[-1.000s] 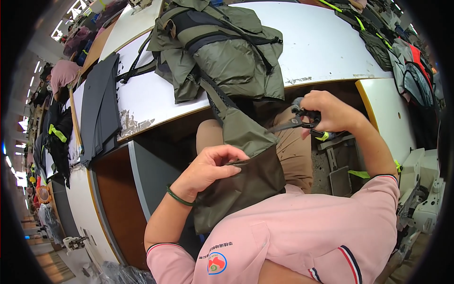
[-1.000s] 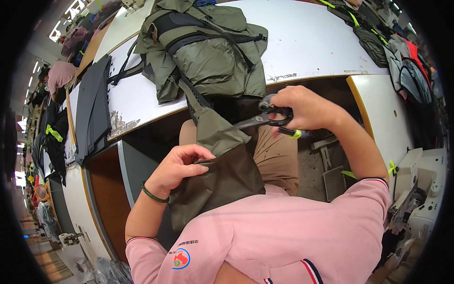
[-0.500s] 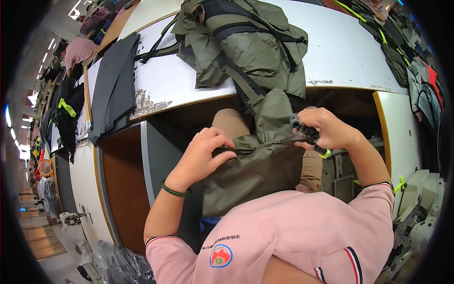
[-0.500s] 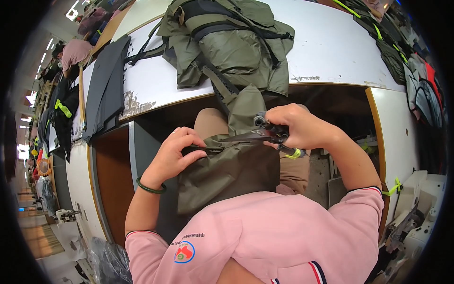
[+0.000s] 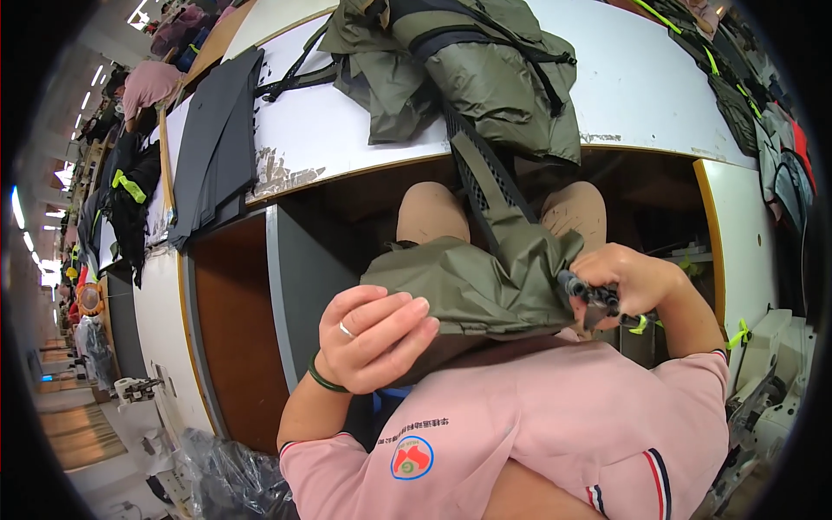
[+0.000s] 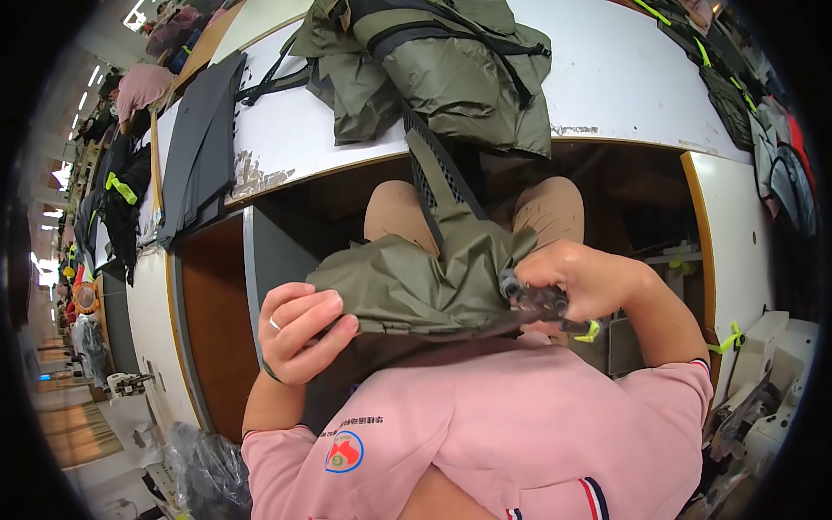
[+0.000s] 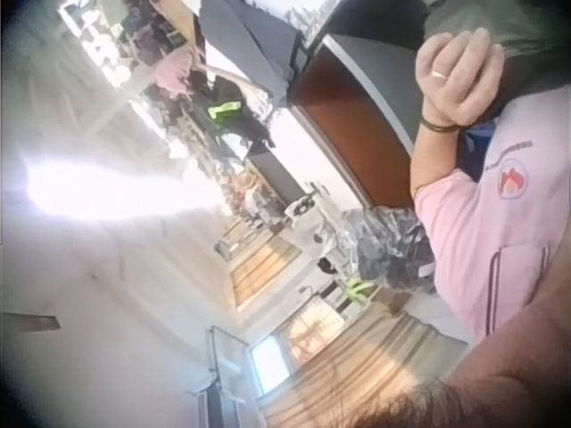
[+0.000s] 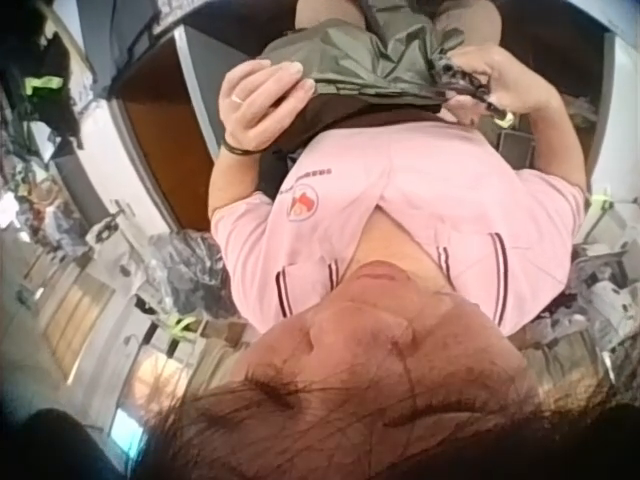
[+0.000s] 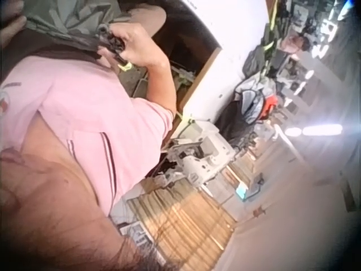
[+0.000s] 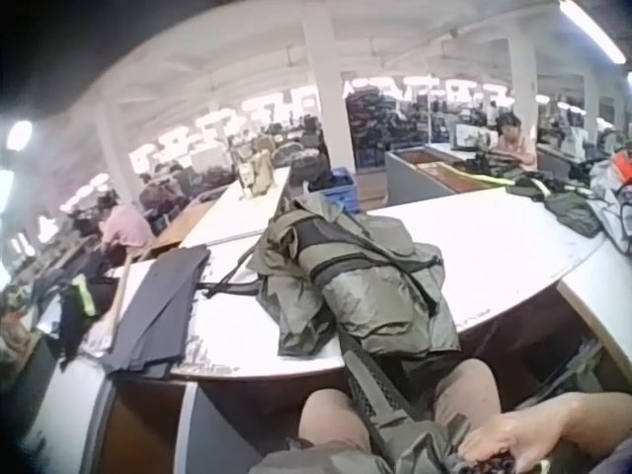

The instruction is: Trimming excess fabric or threads from a green backpack using scissors.

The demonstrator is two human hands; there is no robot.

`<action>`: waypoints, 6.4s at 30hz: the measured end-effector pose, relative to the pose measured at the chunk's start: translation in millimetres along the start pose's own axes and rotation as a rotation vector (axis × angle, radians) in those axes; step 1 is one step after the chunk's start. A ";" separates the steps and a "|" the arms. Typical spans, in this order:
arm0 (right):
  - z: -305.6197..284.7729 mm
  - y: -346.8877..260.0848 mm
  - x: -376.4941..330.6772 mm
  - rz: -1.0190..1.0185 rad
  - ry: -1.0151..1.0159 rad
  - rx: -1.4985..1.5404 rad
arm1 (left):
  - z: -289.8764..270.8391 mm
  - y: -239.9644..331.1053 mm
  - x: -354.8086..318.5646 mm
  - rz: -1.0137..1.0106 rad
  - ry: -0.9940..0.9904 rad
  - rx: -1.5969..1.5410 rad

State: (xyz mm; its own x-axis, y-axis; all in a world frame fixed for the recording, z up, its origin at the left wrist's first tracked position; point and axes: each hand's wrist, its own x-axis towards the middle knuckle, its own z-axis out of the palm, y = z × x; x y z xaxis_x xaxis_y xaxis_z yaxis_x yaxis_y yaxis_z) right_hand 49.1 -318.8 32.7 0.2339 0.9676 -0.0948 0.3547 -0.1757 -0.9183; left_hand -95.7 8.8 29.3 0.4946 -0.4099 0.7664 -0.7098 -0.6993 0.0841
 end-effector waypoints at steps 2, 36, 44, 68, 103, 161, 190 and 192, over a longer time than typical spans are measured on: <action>3.5 -13.8 -3.0 -0.030 -0.034 0.065 | -6.8 8.3 3.9 0.028 0.001 0.005; -28.5 -18.2 30.4 -0.099 0.413 -0.941 | 41.3 -12.7 12.8 -1.428 -0.256 -1.418; -30.4 -27.3 30.5 -0.077 0.387 -1.050 | 43.0 -8.2 15.1 -1.504 -0.210 -1.526; -27.9 -7.0 20.9 0.055 0.287 -0.771 | 44.5 -4.4 12.4 -1.471 -0.127 -1.589; -3.9 -13.2 53.7 0.082 0.252 -0.018 | 43.5 1.3 25.8 -0.692 -0.280 -0.817; -24.3 -1.4 45.5 -0.020 0.332 -0.808 | 58.0 -12.7 -1.0 -1.058 -0.168 -1.020; 14.7 25.6 60.3 -0.180 0.262 -0.239 | 55.2 -7.1 -8.4 -0.324 0.097 -0.273; 17.9 26.4 58.6 -0.182 0.278 -0.238 | 55.5 -7.2 -9.3 -0.307 0.121 -0.264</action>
State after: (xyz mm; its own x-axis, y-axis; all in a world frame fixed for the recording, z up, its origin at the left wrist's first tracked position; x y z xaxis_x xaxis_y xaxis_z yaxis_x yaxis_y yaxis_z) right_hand 56.0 -263.5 -4.1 0.3720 0.9067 0.1989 0.6052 -0.0745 -0.7926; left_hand -67.3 -14.9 -13.7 0.6517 -0.1233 0.7484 -0.6507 -0.5977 0.4683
